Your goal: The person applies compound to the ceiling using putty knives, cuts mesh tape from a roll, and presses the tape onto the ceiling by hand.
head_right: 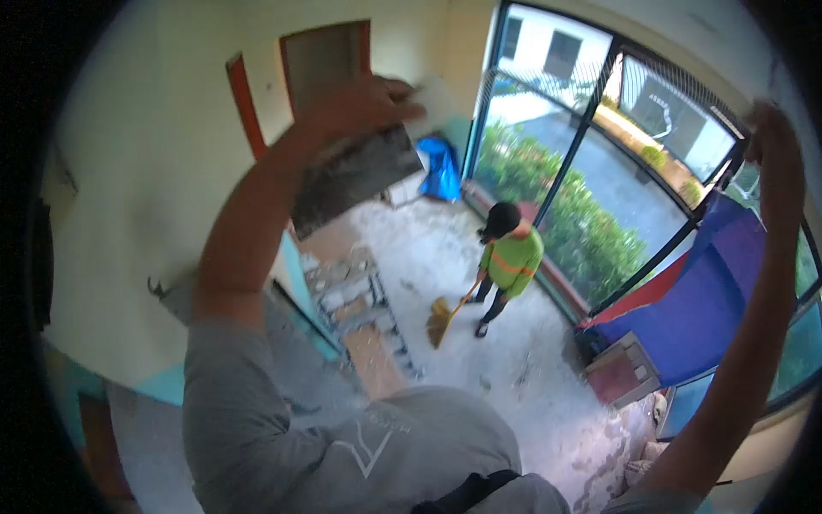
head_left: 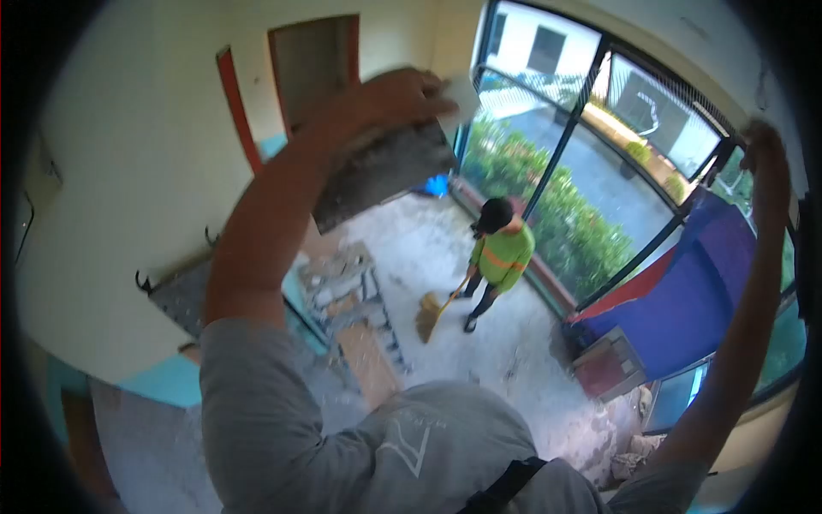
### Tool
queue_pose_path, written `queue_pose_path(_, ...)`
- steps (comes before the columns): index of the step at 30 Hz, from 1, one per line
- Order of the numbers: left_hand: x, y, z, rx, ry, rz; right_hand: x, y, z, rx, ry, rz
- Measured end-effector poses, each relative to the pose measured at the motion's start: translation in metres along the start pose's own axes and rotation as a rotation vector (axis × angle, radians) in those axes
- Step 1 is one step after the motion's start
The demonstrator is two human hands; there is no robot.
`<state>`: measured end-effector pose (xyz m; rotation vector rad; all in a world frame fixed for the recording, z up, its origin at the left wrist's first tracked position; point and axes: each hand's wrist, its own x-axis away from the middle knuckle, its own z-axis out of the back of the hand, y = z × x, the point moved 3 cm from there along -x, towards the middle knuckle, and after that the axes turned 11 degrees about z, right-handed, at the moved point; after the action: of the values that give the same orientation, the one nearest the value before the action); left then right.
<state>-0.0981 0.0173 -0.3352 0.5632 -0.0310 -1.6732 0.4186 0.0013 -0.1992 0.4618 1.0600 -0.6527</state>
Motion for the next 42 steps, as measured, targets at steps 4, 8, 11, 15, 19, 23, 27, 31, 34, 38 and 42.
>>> queue_pose_path(4, 0.062, -0.075, -0.180, 0.289, -0.480, 0.085, 0.165, 0.067, -0.119, -0.561, -0.273, -0.539)
queue_pose_path(8, 0.150, -0.100, -0.296, 0.563, -0.711, 0.281, 0.333, 0.070, -0.219, -1.118, 0.047, -1.010)
queue_pose_path(11, 0.182, -0.106, -0.339, 0.701, -0.764, 0.435, 0.467, -0.011, -0.311, -1.581, 0.376, -1.599)
queue_pose_path(15, 0.193, -0.099, -0.351, 0.817, -0.874, 0.650, 0.507, -0.190, -0.364, -1.442, -0.639, -1.763)
queue_pose_path(19, 0.199, -0.091, -0.376, 1.087, -1.035, 0.795, 0.449, -0.235, -0.377, -1.373, -0.597, -1.676)
queue_pose_path(23, 0.194, -0.078, -0.377, 1.033, -1.095, 0.823, 0.442, -0.232, -0.385, -1.382, -0.609, -1.631)
queue_pose_path(27, 0.193, -0.078, -0.393, 1.088, -1.117, 0.853, 0.444, -0.231, -0.389, -1.413, -0.419, -1.685)
queue_pose_path(31, 0.184, -0.080, -0.396, 1.222, -0.980, 0.972, 0.450, -0.217, -0.400, -1.350, -0.194, -1.616)
queue_pose_path(34, 0.178, -0.113, -0.400, 1.306, -0.800, 1.123, 0.458, -0.194, -0.406, -1.164, -0.156, -1.491)
queue_pose_path(38, 0.195, -0.175, -0.427, 1.616, -0.378, 1.309, 0.448, -0.187, -0.378, -1.102, -0.275, -1.402)
queue_pose_path(42, 0.230, -0.215, -0.467, 2.005, -0.074, 1.301, 0.486, -0.185, -0.378, -1.196, -0.501, -1.387)
